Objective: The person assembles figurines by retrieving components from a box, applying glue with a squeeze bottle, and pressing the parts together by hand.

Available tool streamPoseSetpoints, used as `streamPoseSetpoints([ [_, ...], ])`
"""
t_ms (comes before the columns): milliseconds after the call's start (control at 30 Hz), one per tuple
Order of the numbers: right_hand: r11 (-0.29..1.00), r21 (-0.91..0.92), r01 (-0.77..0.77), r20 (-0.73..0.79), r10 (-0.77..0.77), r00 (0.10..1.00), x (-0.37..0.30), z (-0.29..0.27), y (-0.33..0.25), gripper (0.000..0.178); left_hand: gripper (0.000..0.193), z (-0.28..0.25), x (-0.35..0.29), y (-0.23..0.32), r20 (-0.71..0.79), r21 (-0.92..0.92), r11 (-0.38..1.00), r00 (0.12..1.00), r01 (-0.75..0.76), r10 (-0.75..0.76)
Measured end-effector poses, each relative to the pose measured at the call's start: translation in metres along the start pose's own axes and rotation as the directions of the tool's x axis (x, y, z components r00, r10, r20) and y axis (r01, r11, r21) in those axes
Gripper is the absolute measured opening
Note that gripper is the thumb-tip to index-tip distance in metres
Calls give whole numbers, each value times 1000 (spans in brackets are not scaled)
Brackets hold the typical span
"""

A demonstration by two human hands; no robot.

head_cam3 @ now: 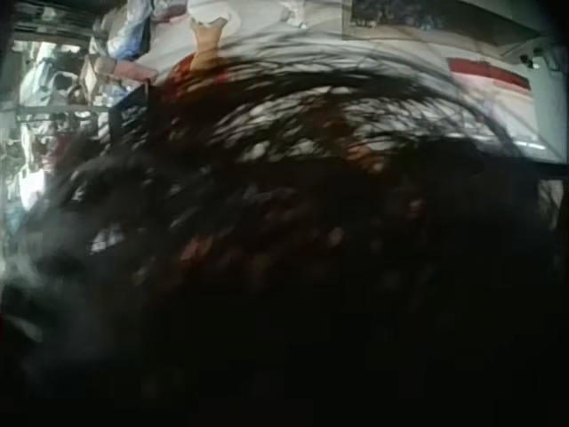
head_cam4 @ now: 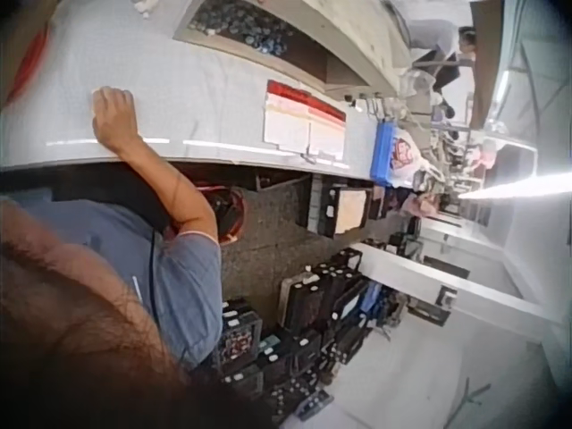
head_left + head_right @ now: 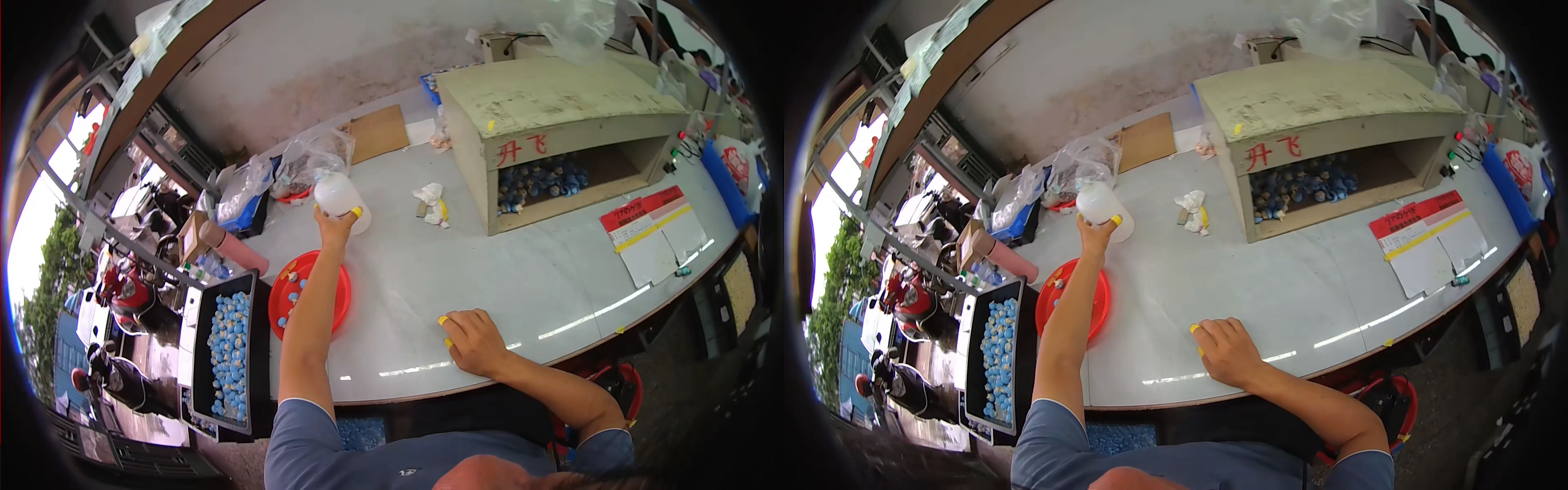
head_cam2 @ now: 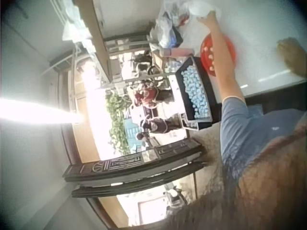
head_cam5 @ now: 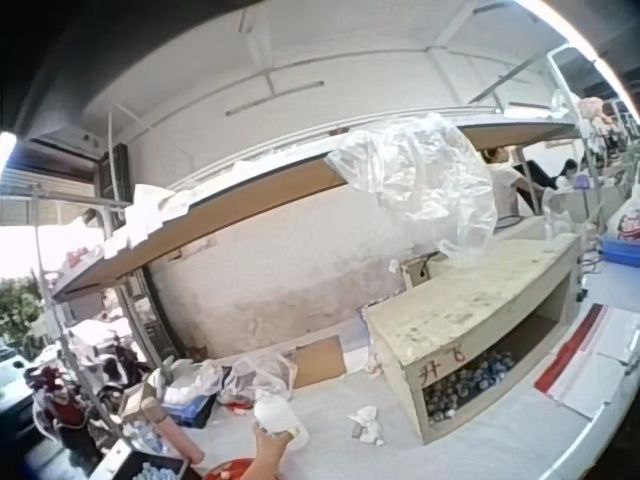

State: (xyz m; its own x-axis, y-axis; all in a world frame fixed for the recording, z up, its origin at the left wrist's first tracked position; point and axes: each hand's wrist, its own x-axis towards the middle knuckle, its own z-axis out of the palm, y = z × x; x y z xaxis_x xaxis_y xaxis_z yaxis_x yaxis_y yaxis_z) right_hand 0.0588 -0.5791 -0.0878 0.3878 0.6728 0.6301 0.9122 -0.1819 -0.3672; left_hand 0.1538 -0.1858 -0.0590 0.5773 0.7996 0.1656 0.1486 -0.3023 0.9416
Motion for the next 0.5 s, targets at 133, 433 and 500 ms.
streamPoseSetpoints([
  [133,1000,-18,16,-16,-17,1000,-3,-2,4,42,84,31,-8,10,67,-125,986,991,-107,116],
  [433,1000,-13,-14,-20,14,1000,-4,-3,7,42,78,107,-44,38,87,-70,977,975,-200,206],
  [500,1000,-25,-18,-29,18,999,-4,-3,6,42,80,111,-56,50,117,-29,981,974,-191,193],
])
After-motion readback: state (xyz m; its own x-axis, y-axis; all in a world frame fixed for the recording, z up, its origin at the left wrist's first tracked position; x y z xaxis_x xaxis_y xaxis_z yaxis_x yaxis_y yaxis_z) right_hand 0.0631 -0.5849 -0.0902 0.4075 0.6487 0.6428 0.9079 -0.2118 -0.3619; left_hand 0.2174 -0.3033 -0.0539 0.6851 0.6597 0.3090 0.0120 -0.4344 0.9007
